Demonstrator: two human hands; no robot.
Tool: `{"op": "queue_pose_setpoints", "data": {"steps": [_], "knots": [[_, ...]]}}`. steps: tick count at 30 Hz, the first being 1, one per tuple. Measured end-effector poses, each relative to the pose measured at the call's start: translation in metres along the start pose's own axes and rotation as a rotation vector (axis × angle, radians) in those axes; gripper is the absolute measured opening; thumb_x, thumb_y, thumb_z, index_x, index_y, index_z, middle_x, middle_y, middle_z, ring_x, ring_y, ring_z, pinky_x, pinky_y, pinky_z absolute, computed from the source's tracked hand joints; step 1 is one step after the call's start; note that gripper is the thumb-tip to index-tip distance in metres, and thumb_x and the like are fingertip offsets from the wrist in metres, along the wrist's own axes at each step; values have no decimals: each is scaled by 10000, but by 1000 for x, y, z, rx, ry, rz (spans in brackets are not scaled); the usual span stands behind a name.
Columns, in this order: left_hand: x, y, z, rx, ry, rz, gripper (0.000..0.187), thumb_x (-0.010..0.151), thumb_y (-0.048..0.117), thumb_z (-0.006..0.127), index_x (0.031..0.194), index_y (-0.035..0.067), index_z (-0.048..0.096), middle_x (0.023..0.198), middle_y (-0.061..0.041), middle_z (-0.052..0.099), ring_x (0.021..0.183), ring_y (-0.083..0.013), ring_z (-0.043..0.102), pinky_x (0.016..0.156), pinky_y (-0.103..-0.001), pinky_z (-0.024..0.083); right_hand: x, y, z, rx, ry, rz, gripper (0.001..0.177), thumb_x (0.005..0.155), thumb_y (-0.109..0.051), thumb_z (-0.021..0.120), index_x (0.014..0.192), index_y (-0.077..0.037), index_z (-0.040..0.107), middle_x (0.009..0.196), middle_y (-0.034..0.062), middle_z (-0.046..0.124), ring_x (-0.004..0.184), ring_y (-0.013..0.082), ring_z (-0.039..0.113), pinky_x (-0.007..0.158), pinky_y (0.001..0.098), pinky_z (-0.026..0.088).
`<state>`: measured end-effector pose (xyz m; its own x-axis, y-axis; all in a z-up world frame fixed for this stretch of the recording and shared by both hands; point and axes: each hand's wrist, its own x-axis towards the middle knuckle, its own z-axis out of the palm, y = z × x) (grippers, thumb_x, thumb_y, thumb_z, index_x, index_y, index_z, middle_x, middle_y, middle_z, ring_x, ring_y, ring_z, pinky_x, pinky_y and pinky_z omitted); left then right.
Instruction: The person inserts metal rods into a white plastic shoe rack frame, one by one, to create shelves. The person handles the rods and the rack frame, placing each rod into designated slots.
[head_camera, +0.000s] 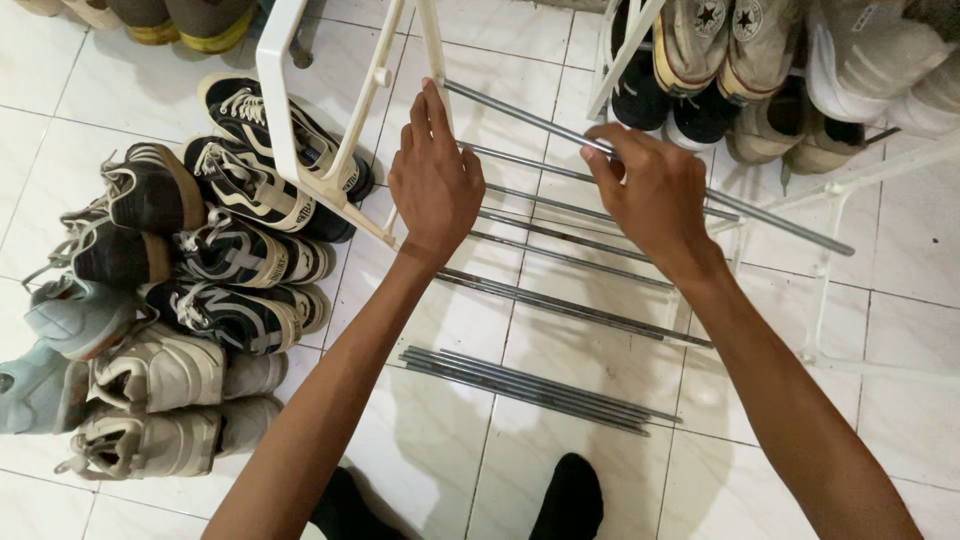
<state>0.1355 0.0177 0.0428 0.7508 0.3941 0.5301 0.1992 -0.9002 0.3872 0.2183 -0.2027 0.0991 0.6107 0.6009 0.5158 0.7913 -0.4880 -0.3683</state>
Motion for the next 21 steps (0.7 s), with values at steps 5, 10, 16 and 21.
{"op": "queue_pose_setpoints", "data": {"steps": [5,10,16,21], "knots": [[2,4,1,-179,9,-131,845,855,128,758,1540,-98,317,1375,-236,551,1012,-353,661,775,-453,565,13,13,-3,23,-2,-104,144,1068,-160,703,1146,-41,725,952,118,725,766,306,686,646,402,513],[2,0,-1,-95,41,-69,782,843,86,730,1518,-73,370,1401,-204,562,988,-319,673,761,-421,573,15,19,8,18,26,-101,131,1087,-153,687,1141,-37,715,999,126,710,868,345,689,735,436,528],[0,8,-7,-45,27,-43,831,793,64,729,1512,-97,344,1418,-209,534,992,-325,651,746,-431,570,20,27,8,118,-83,0,198,1088,-224,657,1152,-50,726,1013,131,735,821,336,696,705,420,532],[2,12,-10,-26,-19,-61,881,746,41,720,1517,-95,317,1431,-211,520,999,-334,640,739,-436,569,33,36,7,161,-226,151,246,1045,-305,678,1160,-100,753,941,112,748,747,258,700,664,383,528]]}}
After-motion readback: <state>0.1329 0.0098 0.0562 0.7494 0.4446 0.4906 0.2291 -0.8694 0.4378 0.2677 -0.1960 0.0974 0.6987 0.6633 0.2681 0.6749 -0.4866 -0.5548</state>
